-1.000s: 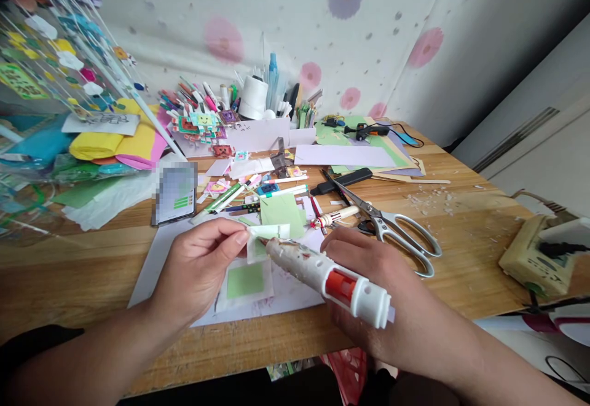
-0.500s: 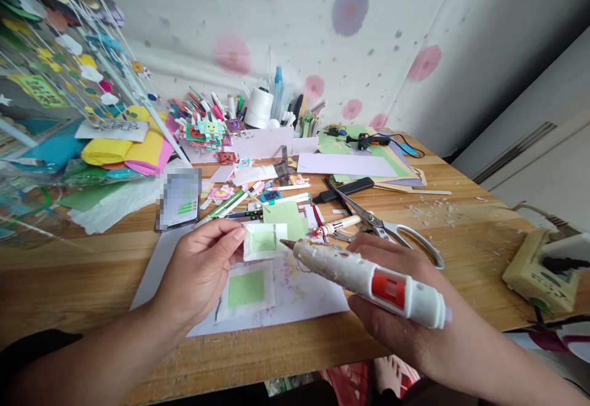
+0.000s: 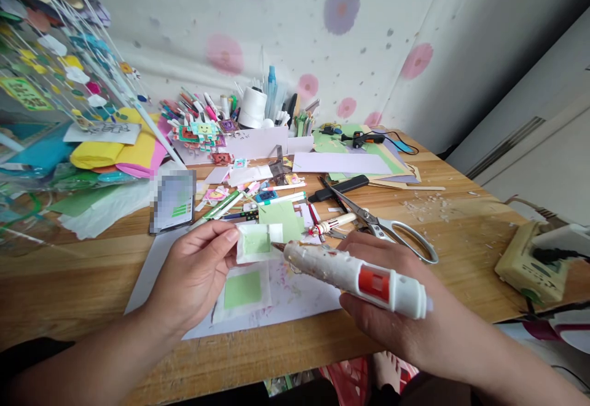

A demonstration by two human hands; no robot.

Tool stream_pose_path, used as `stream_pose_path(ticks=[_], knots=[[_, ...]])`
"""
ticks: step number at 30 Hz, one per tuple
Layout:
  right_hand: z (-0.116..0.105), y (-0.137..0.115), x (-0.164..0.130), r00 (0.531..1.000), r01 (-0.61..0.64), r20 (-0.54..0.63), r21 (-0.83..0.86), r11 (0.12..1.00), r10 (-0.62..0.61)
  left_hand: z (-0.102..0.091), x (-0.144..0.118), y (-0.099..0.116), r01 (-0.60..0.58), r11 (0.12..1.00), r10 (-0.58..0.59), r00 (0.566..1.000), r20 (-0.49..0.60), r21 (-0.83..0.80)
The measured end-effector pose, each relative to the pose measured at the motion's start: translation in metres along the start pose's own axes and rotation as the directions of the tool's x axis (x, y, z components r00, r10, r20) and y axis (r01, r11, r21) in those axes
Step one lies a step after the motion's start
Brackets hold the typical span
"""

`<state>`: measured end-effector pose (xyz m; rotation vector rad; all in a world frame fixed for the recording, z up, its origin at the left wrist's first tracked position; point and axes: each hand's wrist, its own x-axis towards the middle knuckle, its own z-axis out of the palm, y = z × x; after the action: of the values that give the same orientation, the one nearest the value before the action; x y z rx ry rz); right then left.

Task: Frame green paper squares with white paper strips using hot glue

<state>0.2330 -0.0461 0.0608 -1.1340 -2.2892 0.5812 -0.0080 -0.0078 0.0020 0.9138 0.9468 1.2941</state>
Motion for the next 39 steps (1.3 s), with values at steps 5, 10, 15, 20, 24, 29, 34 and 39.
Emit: stream_pose_path(ticks=[5,10,15,20,24,29,34,39], knots=[[-0.009,0.007,-0.007,0.999,-0.017,0.032,-0.031,0.999,0.018,0.000,0.003,0.001,0.045,0.991,-0.045,0.999,0.008,-0.124],[-0.022,0.044,-0.027,0.969,-0.246,0.067,0.178,0.953,0.238,-0.002,0.006,0.001,0.048,0.989,-0.048,0.999,0.006,-0.138],[0.016,0.044,-0.007,0.855,-0.287,-0.091,0.737,0.612,0.511,-0.001,0.000,-0.001,-0.017,1.000,0.016,0.998,0.058,0.003],[0.058,0.010,0.025,0.843,-0.256,-0.043,0.844,0.471,0.536,-0.002,-0.008,-0.008,-0.116,0.988,0.102,0.987,0.127,0.104],[0.064,0.004,0.032,0.818,-0.206,-0.088,0.878,0.432,0.568,-0.003,-0.009,-0.011,-0.122,0.983,0.102,0.984,0.148,0.137],[0.060,0.007,0.034,0.819,-0.220,-0.117,0.840,0.496,0.562,0.001,-0.007,-0.003,0.016,1.000,-0.019,0.976,0.217,0.013],[0.057,0.004,0.034,0.821,-0.257,-0.161,0.752,0.607,0.547,0.001,-0.005,0.001,0.084,0.992,-0.103,0.968,0.228,0.089],[0.057,0.004,0.033,0.828,-0.259,-0.176,0.722,0.641,0.533,0.001,-0.004,-0.001,0.047,0.980,-0.088,0.973,0.213,0.192]])
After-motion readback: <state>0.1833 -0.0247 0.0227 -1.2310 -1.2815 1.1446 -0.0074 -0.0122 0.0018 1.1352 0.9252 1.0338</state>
